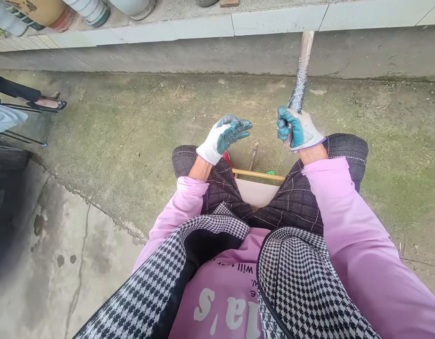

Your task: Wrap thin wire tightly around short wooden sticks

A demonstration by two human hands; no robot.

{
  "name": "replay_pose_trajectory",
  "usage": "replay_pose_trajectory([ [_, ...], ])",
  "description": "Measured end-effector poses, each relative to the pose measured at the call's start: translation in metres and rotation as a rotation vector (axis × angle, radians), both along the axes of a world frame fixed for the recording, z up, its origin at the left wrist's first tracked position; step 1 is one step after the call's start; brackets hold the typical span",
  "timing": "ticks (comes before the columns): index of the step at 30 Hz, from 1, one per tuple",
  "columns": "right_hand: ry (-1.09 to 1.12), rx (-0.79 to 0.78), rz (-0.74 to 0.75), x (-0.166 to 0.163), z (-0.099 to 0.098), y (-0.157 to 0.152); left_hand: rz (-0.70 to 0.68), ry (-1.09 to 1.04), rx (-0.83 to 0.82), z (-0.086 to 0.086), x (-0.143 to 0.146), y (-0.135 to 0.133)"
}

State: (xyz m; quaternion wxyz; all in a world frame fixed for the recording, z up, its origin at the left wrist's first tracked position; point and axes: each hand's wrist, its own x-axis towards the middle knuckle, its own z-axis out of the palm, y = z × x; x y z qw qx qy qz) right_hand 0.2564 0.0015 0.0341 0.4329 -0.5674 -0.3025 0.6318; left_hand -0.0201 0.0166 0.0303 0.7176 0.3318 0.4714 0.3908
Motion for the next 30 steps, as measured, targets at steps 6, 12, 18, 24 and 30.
replay_pose_trajectory([
  [6,0.072,-0.03,0.019,-0.007,0.004,-0.004,-0.014,0.044,-0.063,0.009,0.001,-0.003],
  [12,0.03,-0.039,0.056,-0.017,0.007,-0.005,-0.077,0.143,-0.026,0.004,0.009,-0.004],
  [18,-0.187,0.083,0.104,-0.03,0.007,-0.009,-0.163,0.211,-0.022,0.003,0.024,-0.009],
  [24,-0.183,0.062,0.233,-0.036,0.008,-0.007,-0.145,0.224,-0.061,0.002,0.031,-0.011],
  [30,-0.11,-0.013,0.255,-0.035,0.015,-0.005,-0.083,0.175,-0.083,-0.003,0.027,-0.008],
])
